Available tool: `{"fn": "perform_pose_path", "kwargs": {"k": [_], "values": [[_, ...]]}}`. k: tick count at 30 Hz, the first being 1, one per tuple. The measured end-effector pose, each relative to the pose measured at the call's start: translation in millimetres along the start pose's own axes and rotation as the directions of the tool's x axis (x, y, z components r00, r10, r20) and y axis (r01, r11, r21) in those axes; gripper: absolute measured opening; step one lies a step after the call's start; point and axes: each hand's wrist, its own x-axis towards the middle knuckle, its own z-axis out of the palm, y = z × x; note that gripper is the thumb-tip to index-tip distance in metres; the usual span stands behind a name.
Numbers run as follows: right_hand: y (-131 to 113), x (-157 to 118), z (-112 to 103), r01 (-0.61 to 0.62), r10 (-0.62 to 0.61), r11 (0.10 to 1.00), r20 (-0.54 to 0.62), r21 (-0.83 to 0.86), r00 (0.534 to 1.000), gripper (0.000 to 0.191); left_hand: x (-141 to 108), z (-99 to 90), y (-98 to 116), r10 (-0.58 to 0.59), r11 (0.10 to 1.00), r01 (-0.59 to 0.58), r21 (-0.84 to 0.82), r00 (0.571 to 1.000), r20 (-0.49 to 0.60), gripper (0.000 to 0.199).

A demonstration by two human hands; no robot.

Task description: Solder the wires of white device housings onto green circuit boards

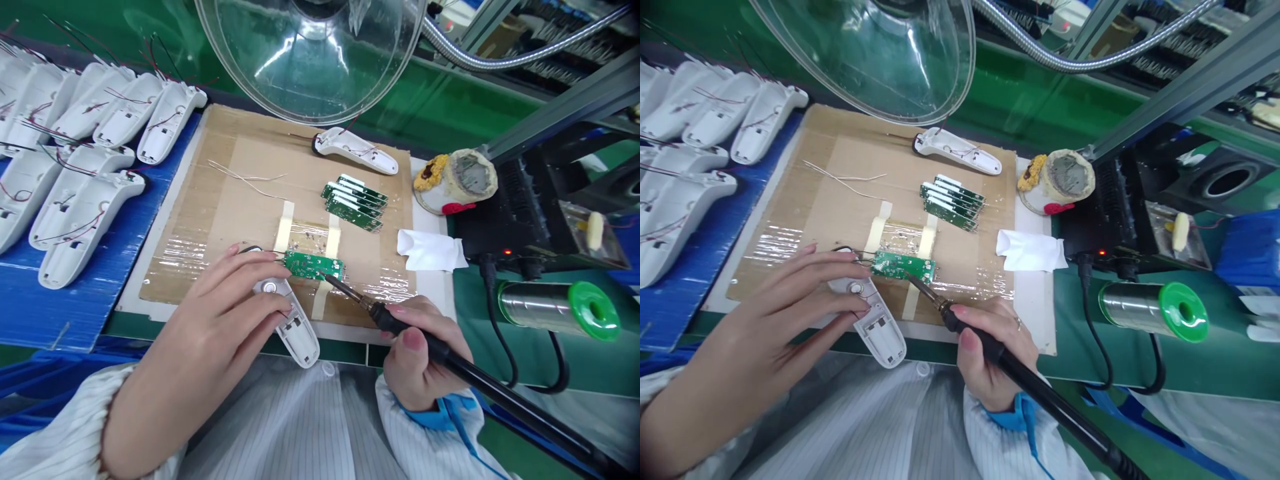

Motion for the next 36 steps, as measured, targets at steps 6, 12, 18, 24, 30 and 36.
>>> {"fn": "perform_pose_path", "kwargs": {"k": [6,12,18,24,30,36], "values": [[6,-2,12,0.067,-0.063,0.997,-0.127,0.026,0.990,0.014,-2,-7.0,-7,0.074,0.996,-0.075,-0.048,0.997,-0.018,0.023],[3,0,11,0.080,-0.077,0.997,-0.119,0.019,0.990,0.014,12,10.9,-8,0.070,0.995,-0.076,-0.068,0.994,-0.082,0.017],[0,0,11,0.036,-0.036,0.999,-0.092,0.002,0.995,0.014,23,33.4,-1,-0.036,0.999,0.031,-0.039,0.987,-0.158,0.009],[-2,1,14,0.015,-0.012,0.999,-0.077,0.034,0.997,0.014,29,34.5,6,-0.116,0.993,0.117,0.004,0.986,-0.123,0.012],[-2,1,15,-0.003,0.005,1.000,-0.046,0.028,0.999,0.014,31,34.3,7,-0.135,0.991,0.136,0.005,0.984,-0.112,0.012],[-5,1,7,-0.013,0.013,1.000,0.018,0.000,1.000,0.015,31,34.6,7,-0.135,0.991,0.136,0.004,0.984,-0.118,0.011]]}}
